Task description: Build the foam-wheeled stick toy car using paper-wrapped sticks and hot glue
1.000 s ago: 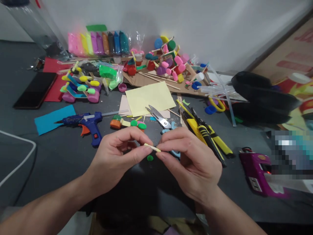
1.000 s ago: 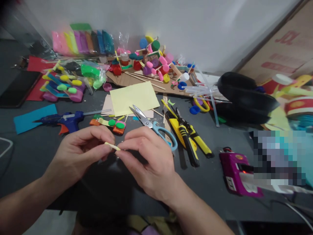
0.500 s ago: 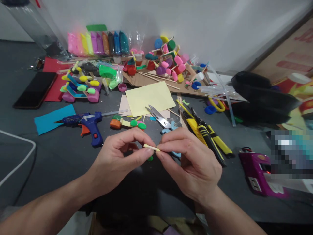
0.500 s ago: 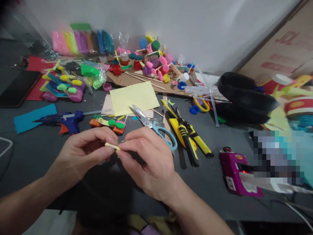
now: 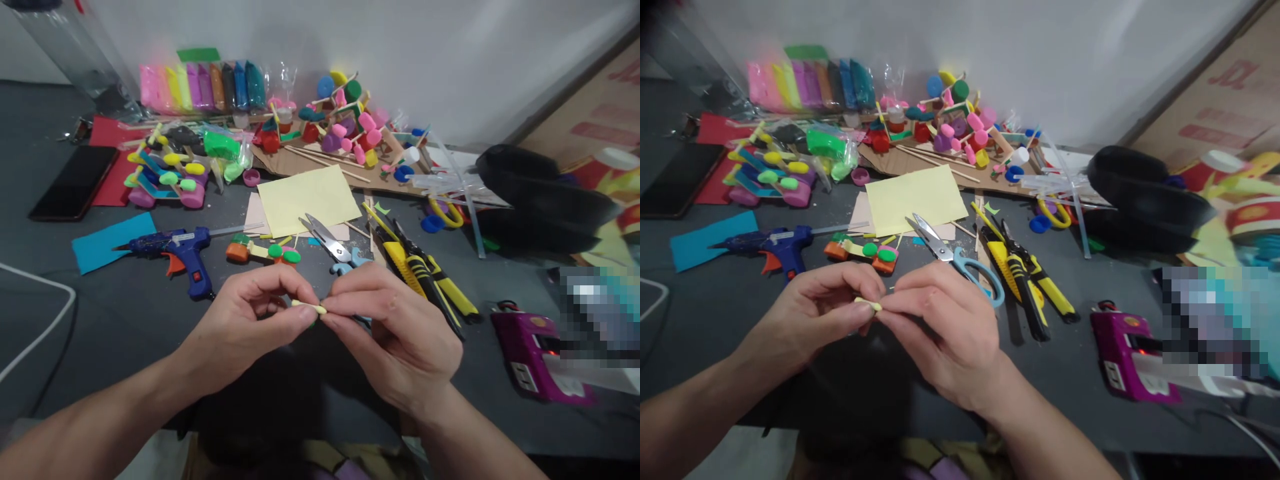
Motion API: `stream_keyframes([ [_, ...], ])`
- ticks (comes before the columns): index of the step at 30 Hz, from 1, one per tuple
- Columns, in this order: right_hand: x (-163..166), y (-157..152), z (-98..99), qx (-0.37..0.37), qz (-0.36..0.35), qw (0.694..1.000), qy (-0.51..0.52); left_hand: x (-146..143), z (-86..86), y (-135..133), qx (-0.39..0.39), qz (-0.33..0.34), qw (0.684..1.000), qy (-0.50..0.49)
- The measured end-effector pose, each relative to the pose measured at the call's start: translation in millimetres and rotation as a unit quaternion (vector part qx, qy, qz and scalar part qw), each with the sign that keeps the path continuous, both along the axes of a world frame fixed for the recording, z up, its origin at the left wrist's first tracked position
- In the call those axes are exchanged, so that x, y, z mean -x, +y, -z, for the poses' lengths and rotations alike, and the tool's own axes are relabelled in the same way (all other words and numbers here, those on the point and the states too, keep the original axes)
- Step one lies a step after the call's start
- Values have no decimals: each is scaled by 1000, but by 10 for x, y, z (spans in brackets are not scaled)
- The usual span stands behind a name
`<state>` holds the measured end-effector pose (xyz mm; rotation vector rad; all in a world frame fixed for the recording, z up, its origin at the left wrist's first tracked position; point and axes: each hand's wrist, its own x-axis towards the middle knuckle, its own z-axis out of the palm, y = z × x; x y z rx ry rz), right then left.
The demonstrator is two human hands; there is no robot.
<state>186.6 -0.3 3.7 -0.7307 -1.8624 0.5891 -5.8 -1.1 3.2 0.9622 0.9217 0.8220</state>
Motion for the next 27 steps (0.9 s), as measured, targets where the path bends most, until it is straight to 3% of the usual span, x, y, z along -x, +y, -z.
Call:
stream_keyframes([
  [16,-43,2,-3,-56,3,997,-62,4,39,34,11,2,998,-63],
  [27,-7,3,-18,109,-23,993,41,23,16,18,0,0,999,-54],
])
